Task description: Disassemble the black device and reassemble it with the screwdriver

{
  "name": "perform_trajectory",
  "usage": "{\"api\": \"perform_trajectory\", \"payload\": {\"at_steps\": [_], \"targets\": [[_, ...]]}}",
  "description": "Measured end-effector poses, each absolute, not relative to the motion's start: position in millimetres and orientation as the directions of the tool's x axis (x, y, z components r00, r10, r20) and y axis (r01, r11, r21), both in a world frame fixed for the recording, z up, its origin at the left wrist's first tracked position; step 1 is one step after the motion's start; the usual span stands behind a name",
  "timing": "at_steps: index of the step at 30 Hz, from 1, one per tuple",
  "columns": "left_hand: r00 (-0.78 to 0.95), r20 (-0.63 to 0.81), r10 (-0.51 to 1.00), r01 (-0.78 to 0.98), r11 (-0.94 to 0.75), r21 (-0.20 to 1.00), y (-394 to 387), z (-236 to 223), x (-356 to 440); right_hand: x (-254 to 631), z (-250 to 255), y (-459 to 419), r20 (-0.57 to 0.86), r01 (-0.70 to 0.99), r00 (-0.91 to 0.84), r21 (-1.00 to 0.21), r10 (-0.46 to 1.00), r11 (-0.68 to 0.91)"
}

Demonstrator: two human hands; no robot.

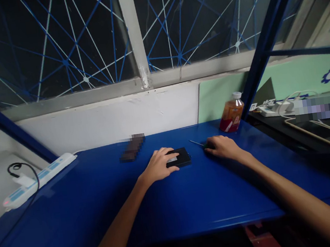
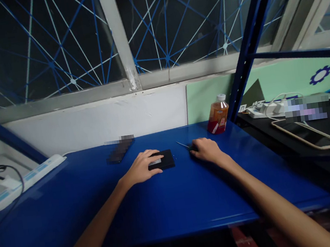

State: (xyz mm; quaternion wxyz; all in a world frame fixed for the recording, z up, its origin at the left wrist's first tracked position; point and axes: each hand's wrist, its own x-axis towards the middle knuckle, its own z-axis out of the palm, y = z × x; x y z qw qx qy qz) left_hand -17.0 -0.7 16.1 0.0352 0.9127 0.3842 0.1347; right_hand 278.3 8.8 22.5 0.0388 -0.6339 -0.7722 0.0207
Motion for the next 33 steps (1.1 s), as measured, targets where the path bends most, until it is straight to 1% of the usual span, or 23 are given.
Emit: {"api": "perform_trajectory", "payload": {"at_steps": [5,10,12,15,17,19,20,22,25,28,33], "targets": [[0.667,0.292,0.685,0.704,-0.708,0.054,-1.9,17.0,-24.3,273.5,23.1,6.5,0.047,0.976,-0.205,-0.072,0.978,0.208],[0.651,0.297,0.699,0.746,-0.662,-0.076,-14.9,12.5,-28.0,274.7,20.8,7.0,0.078,0.972,-0.215,-0.081,0.973,0.221],[0.642,0.304,0.703,0.757,-0.645,-0.108,-23.2,7.3,-31.2,274.4,19.6,5.9,0.133,0.971,-0.213,-0.079,0.968,0.224],[0.623,0.361,0.694,0.771,-0.624,-0.130,-33.8,-1.4,-35.1,268.0,19.3,0.8,0.284,0.966,-0.221,-0.070,0.933,0.250],[0.584,0.409,0.701,0.797,-0.590,-0.126,-37.1,-5.6,-35.9,258.2,20.1,-4.5,0.377,0.943,-0.280,-0.067,0.883,0.327],[0.554,0.437,0.709,0.816,-0.565,-0.118,-37.6,-8.1,-35.7,245.0,20.8,-10.0,0.416,0.881,-0.407,-0.056,0.813,0.470],[0.547,0.444,0.710,0.820,-0.561,-0.114,-37.2,-8.8,-35.4,238.0,20.8,-12.3,0.420,0.846,-0.466,-0.045,0.779,0.531],[0.543,0.452,0.708,0.821,-0.559,-0.111,-36.2,-9.8,-35.0,225.1,20.3,-14.8,0.382,0.768,-0.587,-0.016,0.713,0.641],[0.538,0.460,0.706,0.824,-0.556,-0.111,-35.2,-10.4,-35.3,212.3,19.6,-13.7,0.306,0.685,-0.697,0.017,0.649,0.728],[0.544,0.456,0.705,0.820,-0.563,-0.107,-34.4,-9.8,-36.2,207.2,21.2,-10.6,0.250,0.654,-0.734,0.011,0.631,0.756],[0.564,0.438,0.700,0.807,-0.581,-0.109,-33.1,-8.1,-38.0,203.2,24.4,-13.2,0.236,0.671,-0.718,-0.013,0.654,0.741]]}}
